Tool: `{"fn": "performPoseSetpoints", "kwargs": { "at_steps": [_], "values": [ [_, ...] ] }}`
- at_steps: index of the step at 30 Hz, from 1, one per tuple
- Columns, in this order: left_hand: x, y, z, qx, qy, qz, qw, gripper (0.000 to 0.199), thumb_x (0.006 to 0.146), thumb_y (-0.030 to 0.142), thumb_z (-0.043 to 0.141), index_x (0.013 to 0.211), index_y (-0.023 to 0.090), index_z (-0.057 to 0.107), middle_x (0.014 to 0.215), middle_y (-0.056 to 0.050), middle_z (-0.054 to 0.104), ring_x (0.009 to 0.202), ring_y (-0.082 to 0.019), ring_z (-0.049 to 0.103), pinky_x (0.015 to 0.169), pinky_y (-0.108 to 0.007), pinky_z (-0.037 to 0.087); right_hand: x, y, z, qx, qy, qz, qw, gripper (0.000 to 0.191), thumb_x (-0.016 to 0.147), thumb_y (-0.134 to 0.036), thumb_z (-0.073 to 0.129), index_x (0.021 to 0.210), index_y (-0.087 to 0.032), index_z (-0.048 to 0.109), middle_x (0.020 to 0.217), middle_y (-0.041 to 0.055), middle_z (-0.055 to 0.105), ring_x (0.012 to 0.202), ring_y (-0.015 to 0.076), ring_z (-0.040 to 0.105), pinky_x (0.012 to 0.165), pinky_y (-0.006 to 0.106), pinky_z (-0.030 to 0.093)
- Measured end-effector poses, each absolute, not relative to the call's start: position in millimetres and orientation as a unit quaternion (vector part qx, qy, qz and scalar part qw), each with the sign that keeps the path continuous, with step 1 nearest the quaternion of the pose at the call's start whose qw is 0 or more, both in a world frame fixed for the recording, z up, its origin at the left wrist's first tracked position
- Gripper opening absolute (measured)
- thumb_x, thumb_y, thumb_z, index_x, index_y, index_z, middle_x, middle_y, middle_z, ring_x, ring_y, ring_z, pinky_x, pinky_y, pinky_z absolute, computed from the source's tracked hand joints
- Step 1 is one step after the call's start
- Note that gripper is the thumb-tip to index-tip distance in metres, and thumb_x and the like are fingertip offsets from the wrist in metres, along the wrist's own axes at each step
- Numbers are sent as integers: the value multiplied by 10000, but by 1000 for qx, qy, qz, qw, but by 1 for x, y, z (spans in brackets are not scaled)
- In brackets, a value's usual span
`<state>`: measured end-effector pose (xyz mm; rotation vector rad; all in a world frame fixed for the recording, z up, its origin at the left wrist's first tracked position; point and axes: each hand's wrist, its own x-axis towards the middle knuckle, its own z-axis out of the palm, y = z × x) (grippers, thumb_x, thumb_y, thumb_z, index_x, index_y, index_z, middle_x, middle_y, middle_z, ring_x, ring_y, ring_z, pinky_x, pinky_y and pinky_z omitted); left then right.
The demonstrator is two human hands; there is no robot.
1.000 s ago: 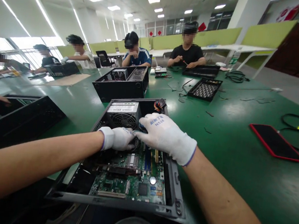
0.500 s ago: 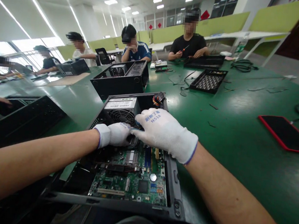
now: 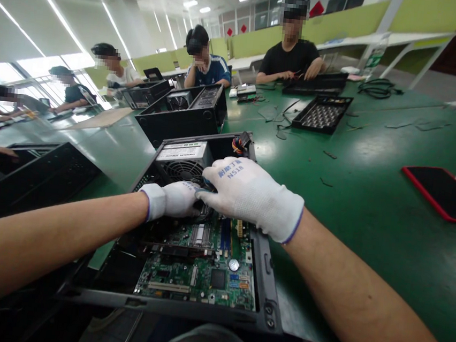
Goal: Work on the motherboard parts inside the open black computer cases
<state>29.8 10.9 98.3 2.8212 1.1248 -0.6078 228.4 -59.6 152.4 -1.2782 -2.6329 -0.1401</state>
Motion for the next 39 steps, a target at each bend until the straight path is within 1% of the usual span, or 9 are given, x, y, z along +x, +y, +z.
{"fn": "performPoseSetpoints", "kwargs": {
  "at_steps": [3,9,16,23,26,30,36,39],
  "values": [
    [29,12,97,914,359,-185,24,325,843,335,715,1129,180,733,1173,-115,762,1115,-286,715,1016,-351,539,229,-59,151,-431,-894,-50,110,446,1019,-562,513,1050,-157,696,1032,125,721,945,262,661,830,353,448],
    [29,13,96,916,353,-189,27,337,857,309,693,1154,154,732,1194,-137,754,1137,-303,707,1040,-377,531,228,-60,153,-432,-894,-49,112,435,1016,-559,517,1026,-161,692,1028,121,718,945,267,662,824,355,450],
    [29,13,97,916,356,-183,29,324,851,336,698,1133,182,738,1181,-114,760,1117,-284,712,1022,-352,537,228,-60,155,-433,-893,-47,108,415,1011,-540,536,1025,-158,698,1016,120,724,940,265,667,809,351,448],
    [32,10,102,912,354,-205,21,343,871,358,680,1157,175,728,1161,-121,761,1092,-287,718,1004,-358,542,227,-61,156,-433,-894,-47,103,397,1009,-520,542,1022,-156,701,1015,119,723,942,269,668,806,355,446],
    [35,10,105,913,348,-210,19,304,866,351,684,1122,197,740,1142,-100,767,1088,-273,718,1002,-339,538,227,-62,158,-434,-894,-45,98,402,1014,-519,532,1027,-154,702,1021,124,725,942,268,667,806,356,444],
    [40,10,108,914,343,-215,17,271,846,311,692,1083,194,752,1128,-99,771,1092,-274,717,1005,-336,535,226,-64,159,-437,-893,-41,96,406,1018,-523,521,1025,-157,698,1036,124,725,955,270,667,812,356,447],
    [41,10,106,913,341,-222,18,338,819,336,728,1114,173,748,1169,-124,760,1111,-306,714,1007,-364,539,227,-63,158,-437,-893,-43,100,390,1012,-519,534,1005,-163,693,1010,111,722,939,265,667,807,353,447],
    [40,13,102,914,342,-217,20,365,801,346,753,1126,180,742,1180,-118,760,1136,-299,705,1019,-352,532,228,-61,156,-431,-895,-44,104,406,1017,-532,523,1014,-162,691,1014,111,719,939,262,665,808,351,446]
  ]
}}
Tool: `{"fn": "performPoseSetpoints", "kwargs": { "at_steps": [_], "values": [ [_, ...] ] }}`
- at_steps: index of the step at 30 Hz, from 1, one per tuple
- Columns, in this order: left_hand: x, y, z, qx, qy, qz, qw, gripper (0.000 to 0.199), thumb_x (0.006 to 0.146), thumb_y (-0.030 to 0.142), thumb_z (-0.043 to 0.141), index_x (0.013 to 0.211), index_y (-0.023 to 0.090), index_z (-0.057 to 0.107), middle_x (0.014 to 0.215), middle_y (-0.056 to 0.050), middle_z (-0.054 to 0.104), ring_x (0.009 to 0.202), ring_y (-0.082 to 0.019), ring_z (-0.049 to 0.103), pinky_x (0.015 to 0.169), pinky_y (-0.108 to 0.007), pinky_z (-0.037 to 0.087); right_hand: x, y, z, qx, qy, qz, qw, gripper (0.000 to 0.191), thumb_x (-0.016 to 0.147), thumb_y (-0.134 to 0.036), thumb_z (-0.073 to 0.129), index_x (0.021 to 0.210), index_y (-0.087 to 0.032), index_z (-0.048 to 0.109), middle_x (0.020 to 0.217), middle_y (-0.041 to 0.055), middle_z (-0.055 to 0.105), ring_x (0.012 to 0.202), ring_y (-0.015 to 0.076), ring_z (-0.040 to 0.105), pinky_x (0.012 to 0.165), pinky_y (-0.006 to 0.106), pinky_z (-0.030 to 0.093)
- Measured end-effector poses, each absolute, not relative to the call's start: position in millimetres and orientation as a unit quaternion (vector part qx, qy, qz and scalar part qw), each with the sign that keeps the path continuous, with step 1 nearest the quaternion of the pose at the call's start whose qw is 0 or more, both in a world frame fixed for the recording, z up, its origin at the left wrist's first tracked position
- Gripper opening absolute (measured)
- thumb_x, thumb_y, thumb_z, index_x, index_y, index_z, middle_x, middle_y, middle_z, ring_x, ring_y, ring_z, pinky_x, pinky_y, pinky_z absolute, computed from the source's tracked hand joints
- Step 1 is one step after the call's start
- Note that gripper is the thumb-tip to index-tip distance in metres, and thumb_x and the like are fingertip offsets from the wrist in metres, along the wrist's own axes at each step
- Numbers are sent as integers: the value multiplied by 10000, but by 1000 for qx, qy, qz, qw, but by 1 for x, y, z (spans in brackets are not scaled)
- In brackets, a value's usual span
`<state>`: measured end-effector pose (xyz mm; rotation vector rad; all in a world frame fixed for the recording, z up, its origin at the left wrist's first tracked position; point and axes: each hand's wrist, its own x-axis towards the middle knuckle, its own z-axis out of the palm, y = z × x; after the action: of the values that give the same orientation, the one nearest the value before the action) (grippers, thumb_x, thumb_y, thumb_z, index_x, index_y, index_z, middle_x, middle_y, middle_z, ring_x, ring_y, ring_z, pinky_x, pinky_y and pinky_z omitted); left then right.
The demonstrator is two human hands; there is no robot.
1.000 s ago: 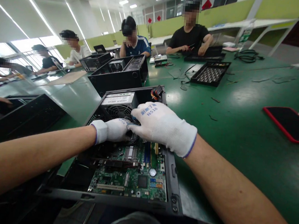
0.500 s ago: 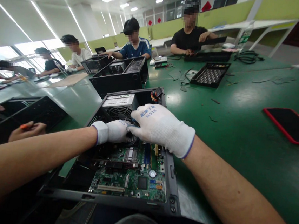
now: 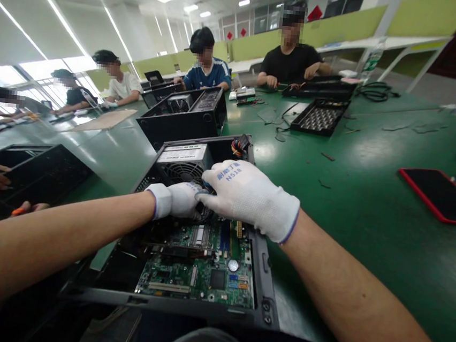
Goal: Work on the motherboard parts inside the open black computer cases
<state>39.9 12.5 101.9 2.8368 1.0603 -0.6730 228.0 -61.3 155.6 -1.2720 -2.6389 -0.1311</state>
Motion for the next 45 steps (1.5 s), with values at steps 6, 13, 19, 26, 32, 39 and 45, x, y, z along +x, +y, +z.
{"fn": "performPoseSetpoints", "kwargs": {
  "at_steps": [6,13,19,26,32,39,45],
  "values": [
    [40,14,99,918,333,-212,31,376,754,355,785,1096,202,742,1161,-93,769,1136,-289,705,1010,-329,533,228,-60,154,-435,-894,-46,100,458,1018,-574,500,1029,-160,695,1011,118,726,937,264,669,814,353,449],
    [41,12,101,914,335,-228,35,472,724,355,789,1141,146,719,1222,-168,742,1103,-344,717,983,-399,561,227,-61,157,-440,-892,-30,103,449,1022,-567,501,1022,-163,697,1024,117,732,950,254,674,826,336,451],
    [43,8,109,908,358,-214,51,616,684,440,810,1210,158,656,1223,-160,739,1095,-338,729,942,-379,584,229,-61,154,-436,-888,-33,145,422,1025,-546,508,985,-170,696,970,88,724,893,228,656,785,322,438],
    [32,-7,150,925,355,-115,75,422,942,449,530,1241,165,620,1226,-146,734,1114,-289,720,941,-355,567,236,-81,160,-506,-808,42,299,367,1008,-533,510,984,-206,674,1006,82,728,928,238,668,835,362,517],
    [16,-38,176,941,328,6,83,388,1041,454,381,1001,181,654,1114,-143,756,1056,-289,724,930,-375,549,281,-108,122,-679,-633,112,354,888,828,-766,597,1488,-175,544,1475,182,604,1349,426,569,1173,594,413],
    [-30,-113,200,934,330,108,82,213,1019,360,423,952,249,592,906,-62,741,841,-228,717,752,-339,542,270,-118,112,-524,-616,398,433,550,957,-601,522,1425,-343,651,1461,24,649,1401,372,548,1179,502,459],
    [-77,-163,174,934,297,179,82,228,849,367,570,1040,403,688,871,-44,709,757,-255,702,551,-371,553,235,-99,124,-509,-668,383,384,580,1005,-582,470,1509,-313,567,1589,23,523,1498,352,425,1241,512,355]
  ]
}}
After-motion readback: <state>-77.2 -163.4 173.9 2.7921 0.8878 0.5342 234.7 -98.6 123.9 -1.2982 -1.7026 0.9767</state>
